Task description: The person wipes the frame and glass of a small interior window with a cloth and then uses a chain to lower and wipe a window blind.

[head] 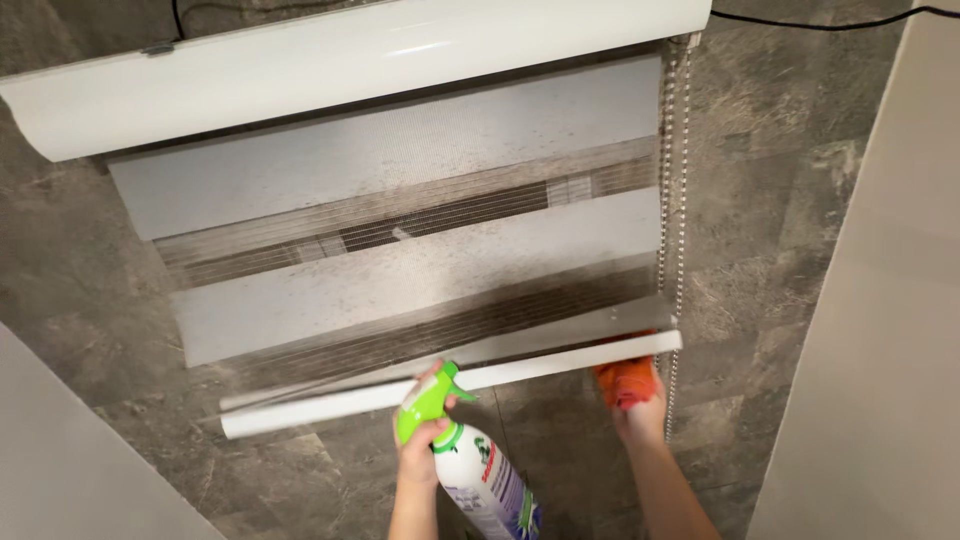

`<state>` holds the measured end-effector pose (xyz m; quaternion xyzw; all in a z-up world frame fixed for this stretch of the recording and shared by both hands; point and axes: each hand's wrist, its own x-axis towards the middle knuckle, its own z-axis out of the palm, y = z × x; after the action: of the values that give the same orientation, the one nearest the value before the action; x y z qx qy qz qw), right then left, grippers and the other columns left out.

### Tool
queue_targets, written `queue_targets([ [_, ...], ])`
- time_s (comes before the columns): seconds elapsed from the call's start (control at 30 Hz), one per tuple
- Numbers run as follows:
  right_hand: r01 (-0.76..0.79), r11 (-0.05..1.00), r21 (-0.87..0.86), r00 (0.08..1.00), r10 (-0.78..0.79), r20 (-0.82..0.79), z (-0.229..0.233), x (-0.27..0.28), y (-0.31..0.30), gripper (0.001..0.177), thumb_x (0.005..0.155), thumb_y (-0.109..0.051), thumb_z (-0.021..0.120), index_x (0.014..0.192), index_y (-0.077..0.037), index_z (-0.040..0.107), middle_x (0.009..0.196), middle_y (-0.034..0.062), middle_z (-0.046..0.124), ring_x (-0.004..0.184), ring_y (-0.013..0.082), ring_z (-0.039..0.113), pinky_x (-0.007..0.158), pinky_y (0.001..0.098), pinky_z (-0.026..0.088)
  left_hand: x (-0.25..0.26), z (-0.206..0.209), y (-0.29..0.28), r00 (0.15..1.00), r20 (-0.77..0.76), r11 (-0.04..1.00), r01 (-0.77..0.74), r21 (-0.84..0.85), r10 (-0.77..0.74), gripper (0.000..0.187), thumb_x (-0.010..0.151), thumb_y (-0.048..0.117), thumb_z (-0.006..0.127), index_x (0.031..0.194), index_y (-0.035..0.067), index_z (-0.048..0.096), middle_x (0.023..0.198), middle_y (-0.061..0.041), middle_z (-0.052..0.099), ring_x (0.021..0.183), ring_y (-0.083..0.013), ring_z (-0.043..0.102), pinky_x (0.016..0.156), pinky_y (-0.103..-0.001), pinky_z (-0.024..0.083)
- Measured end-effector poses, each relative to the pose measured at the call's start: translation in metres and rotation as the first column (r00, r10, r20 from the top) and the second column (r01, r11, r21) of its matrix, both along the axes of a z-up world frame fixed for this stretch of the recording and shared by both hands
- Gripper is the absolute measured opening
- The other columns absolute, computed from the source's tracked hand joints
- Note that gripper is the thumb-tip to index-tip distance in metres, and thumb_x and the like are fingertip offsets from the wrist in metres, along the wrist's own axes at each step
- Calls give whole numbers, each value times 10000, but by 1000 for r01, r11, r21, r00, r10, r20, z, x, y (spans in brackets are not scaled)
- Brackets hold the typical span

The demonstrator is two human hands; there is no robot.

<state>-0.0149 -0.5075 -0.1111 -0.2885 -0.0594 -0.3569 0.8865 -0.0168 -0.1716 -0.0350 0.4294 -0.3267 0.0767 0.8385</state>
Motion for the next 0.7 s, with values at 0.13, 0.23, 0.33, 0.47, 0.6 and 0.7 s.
queue_targets([
  [0.13, 511, 612, -604, 791, -610, 50, -2, 13, -10, 532, 933, -17, 549, 1457, 58, 495, 1550, 343, 386, 1407, 438, 366, 1089, 511, 351, -13, 72, -4, 999, -25, 999, -22, -49, 21, 772, 690, -12, 548, 1453, -125, 521, 1273, -252, 658, 905, -210, 643, 752, -271, 543],
  [0.23, 493, 58, -868, 584, -762, 281, 25, 21, -24, 647, 847, 11, 541, 1479, 80, 421, 1646, 356, 235, 1555, 467, 206, 1252, 514, 248, -18, 135, -8, 996, -80, 992, -50, -112, 41, 740, 690, -14, 488, 1423, -116, 508, 1373, -228, 623, 969, -251, 678, 862, -318, 572],
  [0.33, 401, -142, -905, 545, -758, 360, 35, 20, -33, 722, 831, -9, 565, 1502, 110, 327, 1629, 398, 171, 1536, 533, 128, 1264, 541, 151, -24, 179, -4, 997, -56, 987, -60, -151, 52, 702, 708, 2, 462, 1396, -138, 487, 1448, -222, 580, 1056, -290, 687, 971, -390, 582],
  [0.47, 452, -60, -890, 523, -791, 319, 42, 36, -58, 745, 944, -45, 526, 1583, 122, 182, 1638, 400, 123, 1544, 542, 105, 1282, 541, 118, -32, 195, 8, 1000, -15, 988, -22, -151, 20, 718, 744, 5, 469, 1449, -128, 467, 1484, -228, 537, 1147, -269, 638, 1022, -423, 551],
  [0.6, 500, -172, -849, 339, -863, 374, 52, 79, -32, 752, 935, -88, 556, 1552, 148, 197, 1602, 406, 174, 1499, 558, 151, 1242, 555, 132, -30, 191, 9, 1000, 4, 994, -27, -105, 27, 710, 724, -6, 484, 1424, -131, 478, 1527, -211, 517, 1205, -281, 613, 1041, -433, 537],
  [0.7, 402, -253, -880, 424, -801, 424, 72, 110, 71, 807, 705, -90, 586, 1418, 175, 317, 1469, 436, 307, 1358, 581, 296, 1120, 594, 231, -27, 191, 9, 1000, -21, 996, -10, -88, 8, 713, 718, -10, 499, 1421, -130, 487, 1534, -210, 516, 1209, -284, 606, 1038, -438, 525],
])
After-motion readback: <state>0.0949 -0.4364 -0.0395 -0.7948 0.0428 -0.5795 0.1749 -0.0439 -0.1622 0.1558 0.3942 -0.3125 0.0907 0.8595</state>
